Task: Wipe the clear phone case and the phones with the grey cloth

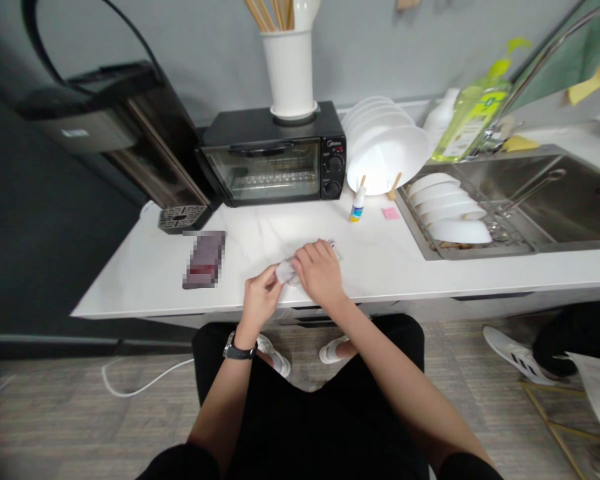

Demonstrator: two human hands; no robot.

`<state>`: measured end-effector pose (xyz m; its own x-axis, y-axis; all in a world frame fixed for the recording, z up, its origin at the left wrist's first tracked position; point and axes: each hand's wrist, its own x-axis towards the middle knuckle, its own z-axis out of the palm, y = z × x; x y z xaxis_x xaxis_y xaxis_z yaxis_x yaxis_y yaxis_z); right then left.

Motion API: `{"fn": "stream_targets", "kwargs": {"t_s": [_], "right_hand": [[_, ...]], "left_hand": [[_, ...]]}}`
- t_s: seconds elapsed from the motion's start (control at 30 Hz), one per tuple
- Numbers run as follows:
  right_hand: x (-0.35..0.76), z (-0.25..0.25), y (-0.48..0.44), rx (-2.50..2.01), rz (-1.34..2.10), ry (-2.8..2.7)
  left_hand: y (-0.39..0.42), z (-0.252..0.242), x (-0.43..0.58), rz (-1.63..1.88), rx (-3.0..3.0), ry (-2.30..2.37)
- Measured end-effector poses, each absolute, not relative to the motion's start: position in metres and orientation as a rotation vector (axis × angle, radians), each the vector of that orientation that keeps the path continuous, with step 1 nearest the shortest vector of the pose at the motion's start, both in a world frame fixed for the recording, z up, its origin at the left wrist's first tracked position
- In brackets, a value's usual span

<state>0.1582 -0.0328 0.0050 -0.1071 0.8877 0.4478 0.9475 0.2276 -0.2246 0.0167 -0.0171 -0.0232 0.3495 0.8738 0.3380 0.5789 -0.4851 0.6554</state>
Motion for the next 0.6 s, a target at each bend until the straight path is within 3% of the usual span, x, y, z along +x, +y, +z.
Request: {"fn": "stream_targets", "kwargs": {"t_s": [0.13,0.37,0.6], "right_hand": [[0.144,0.004,-0.038,-1.511,-0.131,-2.155],[0.167,0.005,-0.024,-1.733,-0.124,-1.901],[0.140,0.007,-0.035,-1.498,-0.164,-2.221]], "left_hand": [[-0.016,-0.028,0.012,0.925,2.191,1.301],[-0.017,-0.025,0.017,0.928,2.167,1.262],[-0.015,-0.030,0.011,0.931,2.156,1.324]]}}
